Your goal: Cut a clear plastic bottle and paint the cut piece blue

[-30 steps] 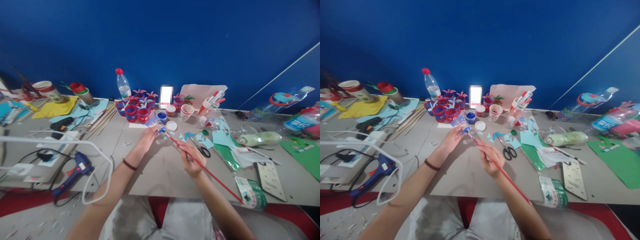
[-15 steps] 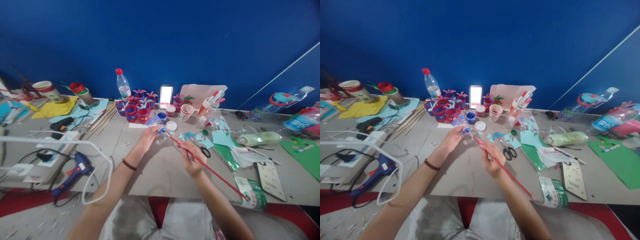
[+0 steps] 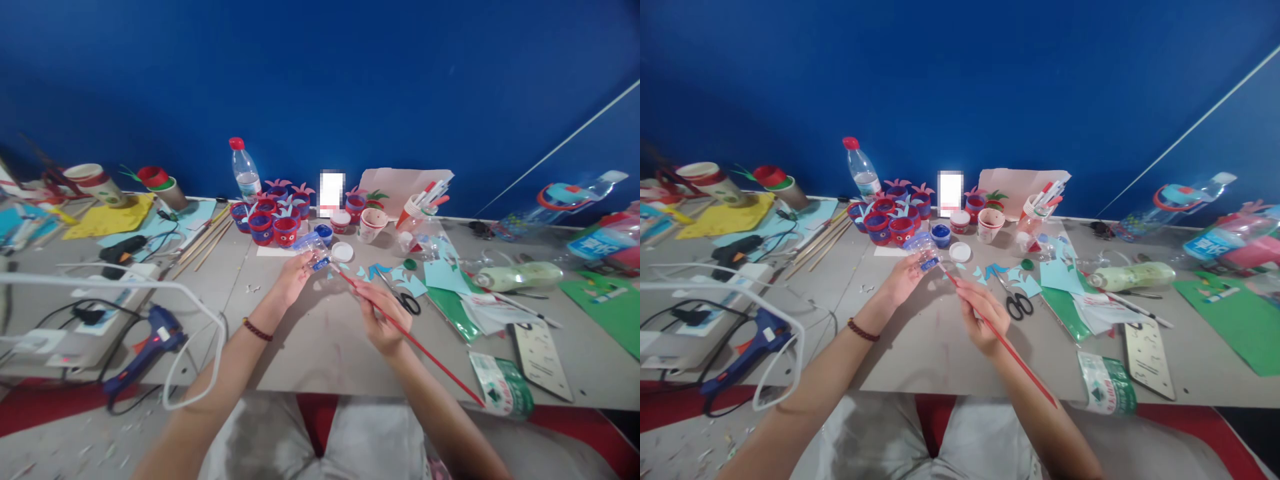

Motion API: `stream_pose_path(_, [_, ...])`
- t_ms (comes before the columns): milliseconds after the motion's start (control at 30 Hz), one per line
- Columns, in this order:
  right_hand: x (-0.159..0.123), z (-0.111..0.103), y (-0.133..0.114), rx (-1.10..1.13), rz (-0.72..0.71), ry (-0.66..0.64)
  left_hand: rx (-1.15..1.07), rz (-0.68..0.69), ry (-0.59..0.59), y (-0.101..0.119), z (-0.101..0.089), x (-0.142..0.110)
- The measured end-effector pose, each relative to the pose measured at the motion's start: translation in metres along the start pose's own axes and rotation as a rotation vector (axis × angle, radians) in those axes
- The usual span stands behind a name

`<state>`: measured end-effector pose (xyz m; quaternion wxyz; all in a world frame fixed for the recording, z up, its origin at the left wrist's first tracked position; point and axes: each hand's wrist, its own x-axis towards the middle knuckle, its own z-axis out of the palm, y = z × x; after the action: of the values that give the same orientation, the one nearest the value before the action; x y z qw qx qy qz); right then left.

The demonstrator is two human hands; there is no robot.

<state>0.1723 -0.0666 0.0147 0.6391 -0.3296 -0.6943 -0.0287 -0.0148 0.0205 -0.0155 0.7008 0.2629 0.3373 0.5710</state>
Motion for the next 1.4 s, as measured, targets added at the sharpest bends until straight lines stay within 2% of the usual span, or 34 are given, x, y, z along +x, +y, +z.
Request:
stream_pose_path(167, [0.0000,-0.0001,-0.0001,0.014,0.004,-0.020,-0.011,0.034,-0.022,-0.0012,-0.0025,-0.0003])
stream_pose_path(500, [0.0022,-0.0010,-0.0013,0.011,-0.009,0.015,-0.014,0.016,-0.074,-0.0011,-0.0060,0.0006])
stream_pose_path(1200, [-0.0009,-0.0014,-0.0004,0.015,-0.004,0.009,0.006,0.020,-0.064,0.0016,-0.0031,-0.0021])
stream_pose_path(1400, [-0.0041,-0.0012,0.0012,0.037,-0.012,0.011,-0.042,-0.032,-0.065,0.0038,-0.0005,-0.0043])
